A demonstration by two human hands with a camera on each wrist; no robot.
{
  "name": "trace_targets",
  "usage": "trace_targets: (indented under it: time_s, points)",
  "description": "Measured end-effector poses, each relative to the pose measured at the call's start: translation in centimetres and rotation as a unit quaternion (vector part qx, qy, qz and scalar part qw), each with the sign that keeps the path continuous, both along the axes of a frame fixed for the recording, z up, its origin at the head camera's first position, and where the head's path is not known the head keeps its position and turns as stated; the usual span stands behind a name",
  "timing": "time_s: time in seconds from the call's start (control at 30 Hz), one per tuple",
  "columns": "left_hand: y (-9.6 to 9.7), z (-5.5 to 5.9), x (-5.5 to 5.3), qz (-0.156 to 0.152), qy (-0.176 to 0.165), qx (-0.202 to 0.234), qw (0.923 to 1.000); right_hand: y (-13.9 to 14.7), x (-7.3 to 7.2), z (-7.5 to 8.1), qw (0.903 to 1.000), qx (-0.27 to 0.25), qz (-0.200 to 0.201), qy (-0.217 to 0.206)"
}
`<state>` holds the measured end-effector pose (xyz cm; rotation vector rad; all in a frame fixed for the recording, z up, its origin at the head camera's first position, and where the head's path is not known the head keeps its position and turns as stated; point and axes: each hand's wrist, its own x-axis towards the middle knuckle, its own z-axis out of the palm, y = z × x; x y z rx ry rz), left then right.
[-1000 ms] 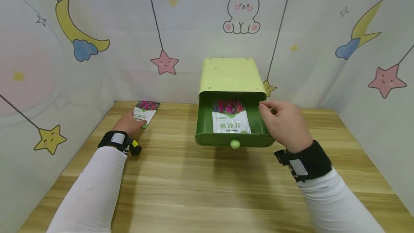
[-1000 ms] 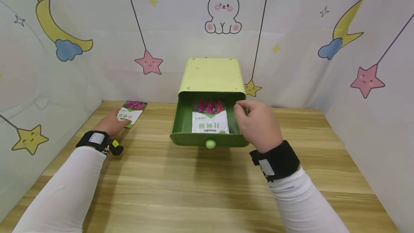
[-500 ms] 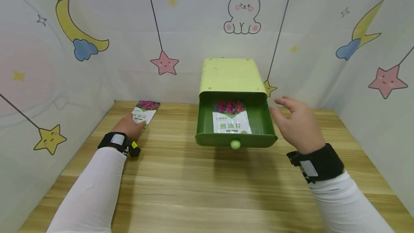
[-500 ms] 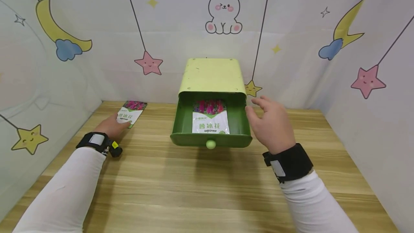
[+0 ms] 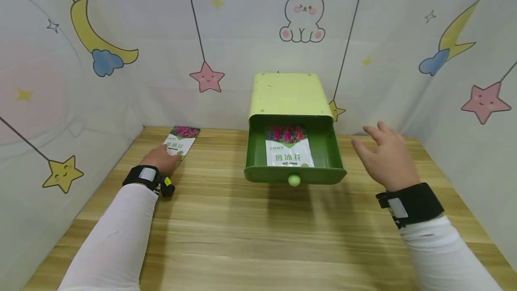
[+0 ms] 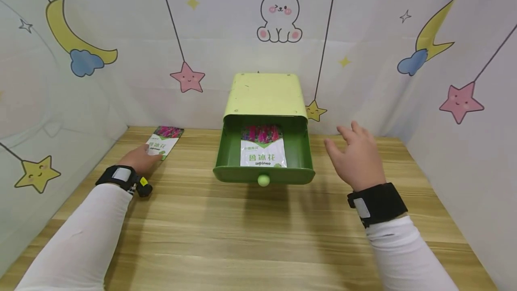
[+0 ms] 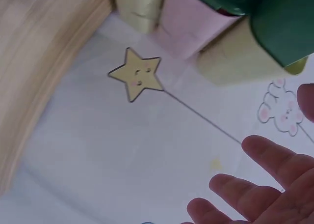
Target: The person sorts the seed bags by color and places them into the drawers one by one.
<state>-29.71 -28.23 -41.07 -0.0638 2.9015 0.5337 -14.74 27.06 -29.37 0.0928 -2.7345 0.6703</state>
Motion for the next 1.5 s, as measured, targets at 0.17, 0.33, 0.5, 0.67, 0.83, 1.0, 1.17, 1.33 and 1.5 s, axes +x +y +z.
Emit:
trace_targets:
  time_s: [0.17,0.33,0.5,0.67,0.83,1.0,1.17,1.33,1.5]
  points:
    - [0.1,-0.2,-0.2,-0.001,0.002,-0.026,0.9997,1.1,-0.4,-0.8,0.9993,0.030,-0.009,-0.019]
    - [0.2,-0.1,0.0,0.003,-0.004,-0.038,0.9993,1.9,-0.5,-1.5,0.9984,0.044,-0.013,-0.033]
    - [0.5,0.0,0.3,0.012,-0.002,-0.046,0.9989,2.5,-0.6,-2.0,0.9976,0.049,-0.018,-0.046]
    - [0.8,0.2,0.6,0.032,0.000,-0.065,0.9973,2.8,-0.6,-2.1,0.9971,0.053,-0.021,-0.050]
    - [1.2,0.5,1.1,0.076,-0.005,-0.061,0.9953,2.7,-0.6,-2.1,0.9971,0.052,-0.020,-0.052]
    - [1.7,1.3,1.7,0.081,-0.002,-0.062,0.9948,2.6,-0.5,-2.0,0.9969,0.053,-0.021,-0.053]
    - [1.4,1.3,1.4,0.080,0.015,-0.056,0.9951,2.6,-0.6,-2.0,0.9967,0.053,-0.022,-0.057]
    - [0.8,0.9,1.0,0.077,0.018,-0.053,0.9955,2.5,-0.6,-2.1,0.9967,0.054,-0.020,-0.057]
    - [0.1,0.9,0.6,0.059,0.000,-0.056,0.9967,2.4,-0.7,-2.1,0.9969,0.052,-0.018,-0.057]
